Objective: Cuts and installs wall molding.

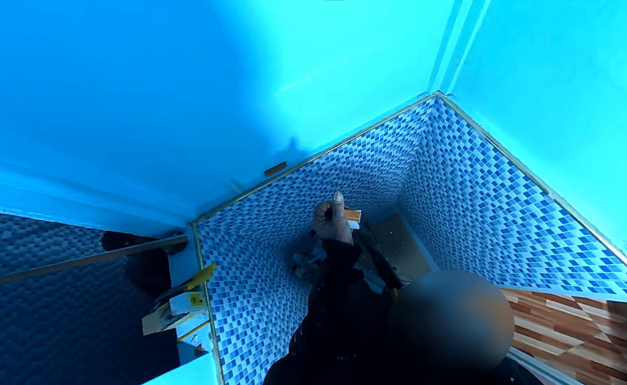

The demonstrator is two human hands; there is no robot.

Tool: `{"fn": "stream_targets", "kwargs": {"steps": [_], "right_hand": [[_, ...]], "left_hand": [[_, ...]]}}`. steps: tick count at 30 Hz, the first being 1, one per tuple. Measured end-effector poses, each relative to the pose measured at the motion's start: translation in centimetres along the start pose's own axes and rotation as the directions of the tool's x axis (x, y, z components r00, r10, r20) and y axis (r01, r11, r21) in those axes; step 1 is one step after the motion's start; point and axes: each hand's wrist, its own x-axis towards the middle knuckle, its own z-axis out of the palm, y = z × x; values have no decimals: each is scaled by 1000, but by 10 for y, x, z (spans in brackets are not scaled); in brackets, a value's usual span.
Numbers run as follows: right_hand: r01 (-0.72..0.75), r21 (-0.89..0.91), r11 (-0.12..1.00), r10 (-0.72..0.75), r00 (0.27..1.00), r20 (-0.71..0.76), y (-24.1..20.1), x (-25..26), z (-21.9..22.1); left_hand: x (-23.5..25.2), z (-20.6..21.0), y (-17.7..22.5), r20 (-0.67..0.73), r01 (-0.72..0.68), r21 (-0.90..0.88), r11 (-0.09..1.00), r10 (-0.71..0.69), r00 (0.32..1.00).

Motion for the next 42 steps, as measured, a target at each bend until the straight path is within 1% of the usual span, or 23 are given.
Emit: {"fn": "stream_targets", "kwargs": {"steps": [8,10,15,17,23,29,32,34,36,40,42], "right_hand": [[-26,-17,1000,26,1000,-9,-6,4,3],[-19,-44,999,18,1000,-15,-7,4,5],[25,-198,980,-48,993,-110,-4,5,14],[36,-230,972,-67,990,-126,-4,4,16],[4,-166,986,-19,995,-93,-11,7,19],[32,-232,972,-63,990,-127,-9,6,22],[-7,-205,979,-13,995,-97,-14,7,22],[-23,-187,982,7,997,-83,-16,8,22],[-6,-195,981,-12,996,-91,-14,8,23],[56,-286,957,-112,977,-183,-9,7,27],[78,-309,948,-146,968,-205,-10,6,27]], "left_hand": [[-3,4,-3,-50,-125,-2,992,125,991],[-3,3,-2,-51,-124,26,992,125,991],[-2,2,1,-63,-109,57,992,112,992],[-1,0,0,-60,-96,77,992,100,993],[-3,-3,3,-27,-95,64,993,97,995],[-3,-7,5,-25,-70,39,997,71,997],[-7,-7,6,-16,-90,81,993,91,996],[-8,-6,4,-15,-113,78,991,114,993],[-9,-8,3,-11,-117,69,991,118,993],[-11,-9,6,-11,-109,71,991,111,994],[-9,-12,9,45,-92,126,988,87,995]]}}
